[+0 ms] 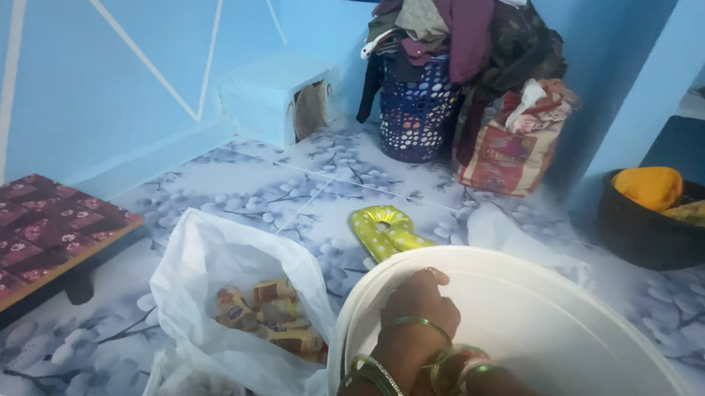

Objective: The person sits on the floor and sorts through a white plastic bag containing cotton and debris. They pick up clumps of cotton, separate the fibers from the debris, and place the cleaned cotton into a white bucket.

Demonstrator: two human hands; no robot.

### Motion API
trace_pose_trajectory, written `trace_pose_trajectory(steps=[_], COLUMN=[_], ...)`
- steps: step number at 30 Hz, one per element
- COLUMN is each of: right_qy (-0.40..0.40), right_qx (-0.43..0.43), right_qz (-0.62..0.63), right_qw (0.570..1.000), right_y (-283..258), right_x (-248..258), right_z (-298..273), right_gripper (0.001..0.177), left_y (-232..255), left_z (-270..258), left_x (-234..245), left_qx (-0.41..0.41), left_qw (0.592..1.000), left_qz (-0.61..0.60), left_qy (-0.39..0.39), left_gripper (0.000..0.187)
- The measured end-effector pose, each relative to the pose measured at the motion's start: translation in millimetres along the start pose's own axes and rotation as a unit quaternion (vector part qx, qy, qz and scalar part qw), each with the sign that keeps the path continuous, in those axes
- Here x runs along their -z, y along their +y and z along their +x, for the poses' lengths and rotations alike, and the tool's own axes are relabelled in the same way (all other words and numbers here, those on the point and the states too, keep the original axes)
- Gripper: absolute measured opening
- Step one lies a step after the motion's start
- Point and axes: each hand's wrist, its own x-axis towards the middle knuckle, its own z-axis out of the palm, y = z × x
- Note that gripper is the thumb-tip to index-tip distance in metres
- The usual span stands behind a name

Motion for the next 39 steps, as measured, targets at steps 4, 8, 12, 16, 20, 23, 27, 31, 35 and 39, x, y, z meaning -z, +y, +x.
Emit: trace_pose_trajectory(steps=[4,8,12,16,20,23,27,31,35,39], right_qy=[0.025,0.111,0.227,0.342,0.399,0.45,0.504,0.477,0.402,0.374], right_qx=[0.001,-0.007,-0.024,0.001,0.047,0.03,0.041,0.004,0.064,0.089], right_qz=[0.017,0.101,0.296,0.526,0.565,0.605,0.699,0.73,0.786,0.802], right_qw=[1.0,0.989,0.927,0.779,0.721,0.656,0.505,0.49,0.465,0.457], right_y=[1,4,17,30,29,18,14,11,-5,-30], right_x=[3,40,73,76,80,79,74,68,70,80], right_z=[-5,-27,-83,-149,-185,-201,-217,-218,-213,-238], right_gripper=[0.034,0.03,0.025,0.02,0.012,0.023,0.039,0.027,0.028,0.043], left_y=[-2,-14,-24,-17,7,19,24,30,44,55], left_z=[2,10,26,21,-3,-19,-23,-22,-26,-28], left_x=[-3,-8,-17,-14,-3,2,7,10,2,0], left_qx=[-0.019,-0.027,-0.035,0.027,-0.01,-0.029,-0.118,-0.148,-0.203,-0.275], left_qw=[1.0,0.999,0.998,0.973,0.892,0.922,0.917,0.903,0.914,0.914], left_qz=[0.007,0.013,-0.022,-0.221,-0.413,-0.362,-0.361,-0.395,-0.35,-0.271], left_qy=[0.021,0.03,0.054,-0.063,-0.186,-0.137,-0.12,-0.081,0.001,0.123], left_gripper=[0.033,0.039,0.044,0.055,0.042,0.045,0.05,0.048,0.039,0.016])
